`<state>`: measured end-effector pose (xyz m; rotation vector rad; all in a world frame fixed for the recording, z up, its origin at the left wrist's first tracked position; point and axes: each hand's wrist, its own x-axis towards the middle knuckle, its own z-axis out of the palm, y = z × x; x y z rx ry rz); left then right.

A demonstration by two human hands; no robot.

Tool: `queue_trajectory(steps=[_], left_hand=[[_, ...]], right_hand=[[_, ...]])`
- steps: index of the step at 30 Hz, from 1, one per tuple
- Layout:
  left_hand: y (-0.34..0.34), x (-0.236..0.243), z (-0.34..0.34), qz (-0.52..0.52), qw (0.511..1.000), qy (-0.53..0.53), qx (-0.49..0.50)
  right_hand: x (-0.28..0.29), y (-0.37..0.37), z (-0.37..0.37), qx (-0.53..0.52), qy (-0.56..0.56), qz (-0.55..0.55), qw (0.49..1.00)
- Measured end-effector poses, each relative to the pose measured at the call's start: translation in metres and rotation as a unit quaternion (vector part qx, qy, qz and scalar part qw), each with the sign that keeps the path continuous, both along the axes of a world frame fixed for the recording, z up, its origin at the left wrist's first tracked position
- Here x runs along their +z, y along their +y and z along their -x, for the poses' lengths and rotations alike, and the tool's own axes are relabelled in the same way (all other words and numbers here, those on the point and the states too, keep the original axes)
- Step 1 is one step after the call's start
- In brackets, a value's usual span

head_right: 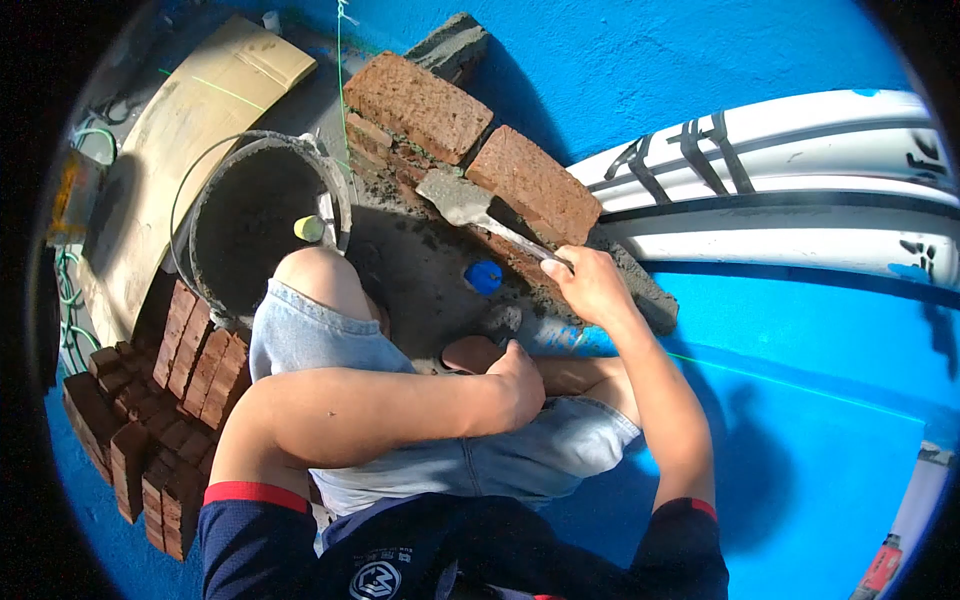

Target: The person spreads mortar on a wall using a trowel and places bricks onto the mortar, using the tool to tap the bricks into place and scrape away excess mortar.

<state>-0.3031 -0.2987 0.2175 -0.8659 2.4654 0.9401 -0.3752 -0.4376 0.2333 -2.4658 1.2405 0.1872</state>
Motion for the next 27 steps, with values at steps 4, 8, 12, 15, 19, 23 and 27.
queue_trajectory(steps=[4,8,12,15,19,23,27], left_hand=[[-0.005,0.011,-0.008,0.002,1.000,0.014,-0.025],[-0.002,-0.014,-0.002,0.021,0.999,-0.008,0.046],[-0.001,-0.012,-0.006,0.023,0.999,-0.014,0.031],[0.001,0.013,-0.018,0.017,0.999,0.007,0.033],[0.005,-0.002,-0.015,0.012,0.999,-0.020,0.037],[-0.014,0.002,-0.016,-0.017,0.995,-0.059,0.075],[-0.077,0.003,-0.072,0.133,0.966,-0.069,0.213]], right_hand=[[0.004,0.000,0.008,-0.022,0.027,0.009,0.999],[0.015,0.004,0.028,-0.010,0.008,0.022,1.000],[0.036,0.019,0.058,-0.051,-0.040,0.011,0.998],[0.050,0.031,0.100,-0.151,-0.152,-0.076,0.974],[0.064,0.070,0.132,-0.286,-0.342,-0.141,0.884],[0.002,0.095,0.182,-0.362,-0.418,-0.171,0.816],[-0.017,0.100,0.175,-0.480,-0.369,-0.172,0.777]])
